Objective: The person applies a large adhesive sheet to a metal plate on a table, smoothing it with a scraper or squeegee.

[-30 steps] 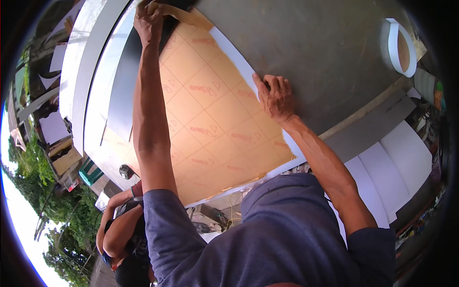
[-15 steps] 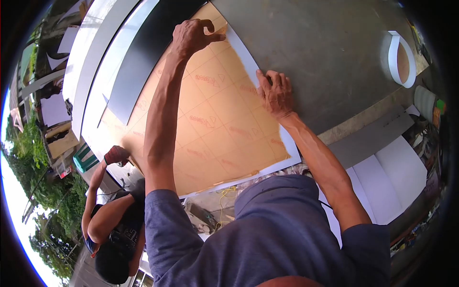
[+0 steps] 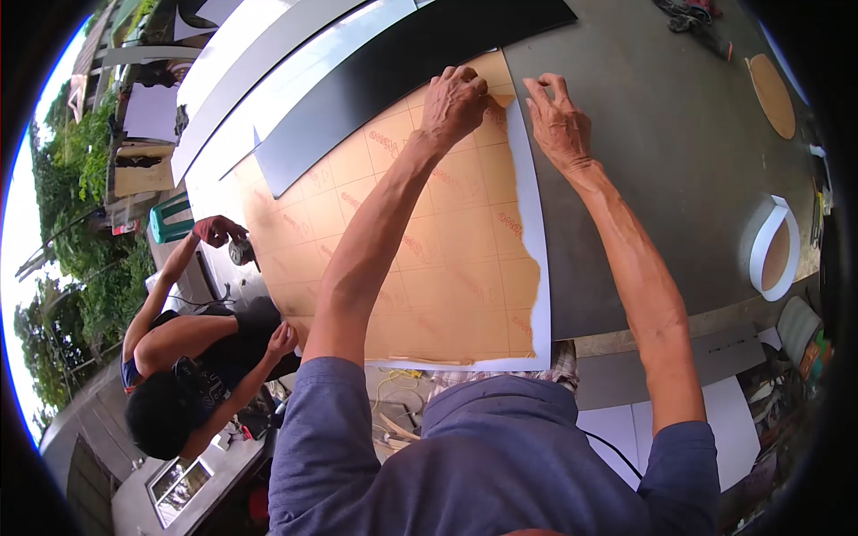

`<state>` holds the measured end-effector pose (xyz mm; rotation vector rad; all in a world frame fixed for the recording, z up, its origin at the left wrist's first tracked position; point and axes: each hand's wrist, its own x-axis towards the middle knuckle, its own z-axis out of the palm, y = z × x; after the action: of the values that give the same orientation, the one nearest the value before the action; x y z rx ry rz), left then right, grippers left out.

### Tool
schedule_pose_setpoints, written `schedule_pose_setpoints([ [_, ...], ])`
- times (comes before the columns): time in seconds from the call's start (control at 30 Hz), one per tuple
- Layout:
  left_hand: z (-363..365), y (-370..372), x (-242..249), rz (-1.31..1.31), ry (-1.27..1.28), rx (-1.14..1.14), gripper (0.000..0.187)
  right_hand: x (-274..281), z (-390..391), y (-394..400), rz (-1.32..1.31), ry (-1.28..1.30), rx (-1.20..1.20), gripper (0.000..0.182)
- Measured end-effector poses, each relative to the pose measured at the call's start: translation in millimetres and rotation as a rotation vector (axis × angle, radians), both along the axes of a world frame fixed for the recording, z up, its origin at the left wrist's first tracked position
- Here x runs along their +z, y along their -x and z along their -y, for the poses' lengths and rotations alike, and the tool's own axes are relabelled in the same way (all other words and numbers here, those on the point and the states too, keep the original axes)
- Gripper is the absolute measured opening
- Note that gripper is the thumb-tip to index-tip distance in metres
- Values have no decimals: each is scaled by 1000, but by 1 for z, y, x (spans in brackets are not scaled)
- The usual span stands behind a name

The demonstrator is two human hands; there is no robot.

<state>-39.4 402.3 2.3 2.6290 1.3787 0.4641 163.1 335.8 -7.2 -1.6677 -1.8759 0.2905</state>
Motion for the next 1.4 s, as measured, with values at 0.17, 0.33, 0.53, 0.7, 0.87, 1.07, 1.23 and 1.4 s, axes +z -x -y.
schedule_pose_setpoints([
  [0.17, 31, -5, -24, 25, -164, 286, 53, -4, -113, -22, 206, -35, 218, 52],
  [0.33, 30, 0, -31, 89, -99, 417, 91, -15, -171, -26, 334, 83, 336, 61],
  [0.53, 20, 12, -20, 136, -8, 485, 110, -35, -174, -21, 415, -43, 381, 53],
  [0.7, -2, 44, -15, -20, -43, 558, 119, -29, -174, -10, 434, -21, 347, 49],
  [0.87, -16, 47, -8, 101, -108, 394, 88, -29, -177, -5, 312, -86, 274, 39],
  [1.07, 63, 3, -49, 21, 52, 411, 86, -39, -106, 17, 215, -101, -3, 36],
  [1.23, 80, -3, -49, -31, 73, 416, 88, -50, -58, 14, 214, -213, 86, 30],
  [1.4, 88, -10, -47, -59, 68, 401, 87, -55, -48, 15, 147, -267, 32, 28],
])
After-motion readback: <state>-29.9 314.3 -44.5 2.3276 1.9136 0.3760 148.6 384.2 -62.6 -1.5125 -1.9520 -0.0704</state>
